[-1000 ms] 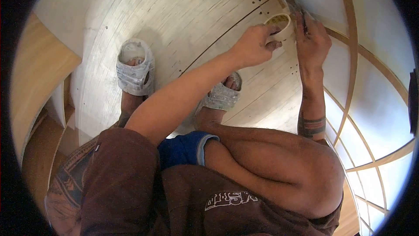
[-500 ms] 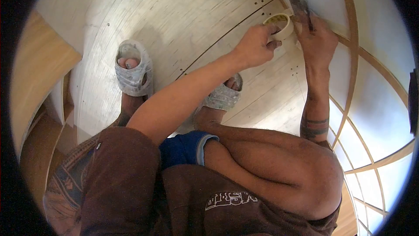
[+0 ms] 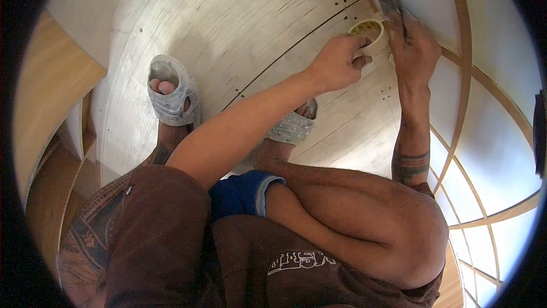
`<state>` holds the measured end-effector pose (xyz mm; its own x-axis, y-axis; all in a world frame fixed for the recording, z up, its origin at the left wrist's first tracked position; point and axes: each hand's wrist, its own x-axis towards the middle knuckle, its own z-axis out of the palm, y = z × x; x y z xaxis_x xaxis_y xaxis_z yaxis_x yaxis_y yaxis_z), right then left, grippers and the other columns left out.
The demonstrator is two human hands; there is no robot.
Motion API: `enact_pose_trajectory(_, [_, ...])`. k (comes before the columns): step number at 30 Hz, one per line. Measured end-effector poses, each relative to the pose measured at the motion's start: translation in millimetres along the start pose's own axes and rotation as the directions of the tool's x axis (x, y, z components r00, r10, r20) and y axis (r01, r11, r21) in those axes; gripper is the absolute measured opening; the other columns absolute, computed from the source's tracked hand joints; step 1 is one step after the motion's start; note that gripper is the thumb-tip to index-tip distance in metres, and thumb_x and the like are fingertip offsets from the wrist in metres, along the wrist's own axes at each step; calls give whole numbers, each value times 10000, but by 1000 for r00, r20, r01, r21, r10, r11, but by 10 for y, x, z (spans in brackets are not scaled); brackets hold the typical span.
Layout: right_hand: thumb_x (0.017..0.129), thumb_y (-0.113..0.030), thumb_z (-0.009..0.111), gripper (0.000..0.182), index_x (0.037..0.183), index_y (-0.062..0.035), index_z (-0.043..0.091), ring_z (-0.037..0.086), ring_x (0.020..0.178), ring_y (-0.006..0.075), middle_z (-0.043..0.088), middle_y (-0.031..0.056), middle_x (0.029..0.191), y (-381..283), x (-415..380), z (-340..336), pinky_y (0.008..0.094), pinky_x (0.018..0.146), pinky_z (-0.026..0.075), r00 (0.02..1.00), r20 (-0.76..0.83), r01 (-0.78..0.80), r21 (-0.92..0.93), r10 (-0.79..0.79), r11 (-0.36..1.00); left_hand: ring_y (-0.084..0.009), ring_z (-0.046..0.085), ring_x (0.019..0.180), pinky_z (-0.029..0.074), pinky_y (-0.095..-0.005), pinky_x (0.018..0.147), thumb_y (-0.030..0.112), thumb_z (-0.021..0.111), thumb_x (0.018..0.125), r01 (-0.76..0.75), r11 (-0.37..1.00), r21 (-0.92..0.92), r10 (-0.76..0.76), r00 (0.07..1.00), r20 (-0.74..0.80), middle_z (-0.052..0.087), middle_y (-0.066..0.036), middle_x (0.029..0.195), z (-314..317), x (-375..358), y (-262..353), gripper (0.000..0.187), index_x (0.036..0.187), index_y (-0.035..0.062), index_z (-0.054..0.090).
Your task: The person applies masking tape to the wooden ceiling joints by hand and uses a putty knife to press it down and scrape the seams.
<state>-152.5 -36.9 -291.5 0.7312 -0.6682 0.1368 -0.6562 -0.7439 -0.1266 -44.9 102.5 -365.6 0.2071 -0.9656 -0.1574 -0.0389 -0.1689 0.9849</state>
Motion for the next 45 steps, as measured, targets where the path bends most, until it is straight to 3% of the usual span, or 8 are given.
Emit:
enact_pose_trajectory(16, [875, -170, 769, 159, 1002, -78, 749, 693, 771, 355, 705, 140, 880, 25, -22, 28, 456, 688, 559, 999, -40, 15, -27, -16, 1000, -463, 679, 1024, 541, -496, 906, 173, 758, 876, -43, 999, 2, 43, 999, -23, 698, -290, 1070, 12, 3, 16, 369, 1162, -47, 678])
enact_pose_trajectory(23, [878, -196, 769, 179, 1007, -72, 749, 697, 784, 352, 711, 138, 887, 22, -42, 67, 454, 698, 559, 995, -104, 3, 111, 9, 994, -463, 680, 1023, 542, -495, 904, 180, 763, 873, -65, 998, 18, 66, 997, -50, 700, -291, 1072, 45, -4, -28, 380, 1168, -45, 679])
enact_pose_trajectory(25, [883, -209, 768, 191, 1015, -72, 751, 699, 787, 353, 713, 137, 888, 26, -34, 55, 454, 698, 558, 993, -114, 1, 116, 12, 993, -459, 682, 1029, 542, -492, 906, 183, 763, 872, 8, 1000, 27, -8, 1000, 14, 700, -291, 1081, 9, -8, 10, 387, 1175, -43, 681])
enact_pose_trajectory(27, [893, -225, 758, 219, 1047, -70, 756, 707, 808, 359, 723, 149, 902, 24, -34, -14, 454, 714, 563, 1000, -22, -6, -14, 6, 1000, -459, 683, 1023, 543, -492, 903, 184, 763, 871, 3, 1000, 20, -3, 1000, 4, 701, -291, 1076, -2, -18, 40, 386, 1173, -43, 681])
enact_pose_trajectory(30, [899, -236, 750, 223, 1041, -64, 753, 708, 815, 366, 722, 158, 895, -48, -58, -125, 467, 732, 565, 997, 12, -72, 49, 71, 996, -461, 684, 1014, 544, -492, 898, 185, 763, 870, -6, 1000, 20, 6, 1000, -17, 702, -292, 1069, -10, -4, 16, 386, 1171, -42, 682])
enact_pose_trajectory(37, [916, -232, 735, 196, 999, -54, 739, 704, 788, 360, 711, 157, 870, 2, -112, -15, 471, 711, 565, 999, -50, -5, 60, 8, 998, -462, 677, 1031, 540, -493, 914, 187, 760, 869, -22, 1000, -6, 22, 999, -26, 699, -293, 1083, -12, -1, 1, 399, 1188, -41, 682])
enact_pose_trajectory(42, [918, -183, 723, 150, 1015, -73, 756, 698, 790, 354, 712, 148, 888, -1, -86, 37, 460, 701, 563, 999, -34, -28, -69, 26, 997, -459, 685, 1027, 546, -485, 912, 200, 762, 871, -25, 1000, 6, 25, 999, -35, 702, -294, 1079, -19, -7, 45, 406, 1181, -51, 684])
enact_pose_trajectory(45, [918, -173, 716, 133, 1000, -75, 753, 693, 787, 351, 704, 137, 875, -31, -52, 53, 454, 686, 560, 997, -73, 14, -19, -16, 1000, -455, 693, 1019, 551, -475, 907, 218, 757, 879, -35, 999, -17, 34, 998, -44, 704, -297, 1083, -13, 6, 75, 417, 1182, -59, 683])
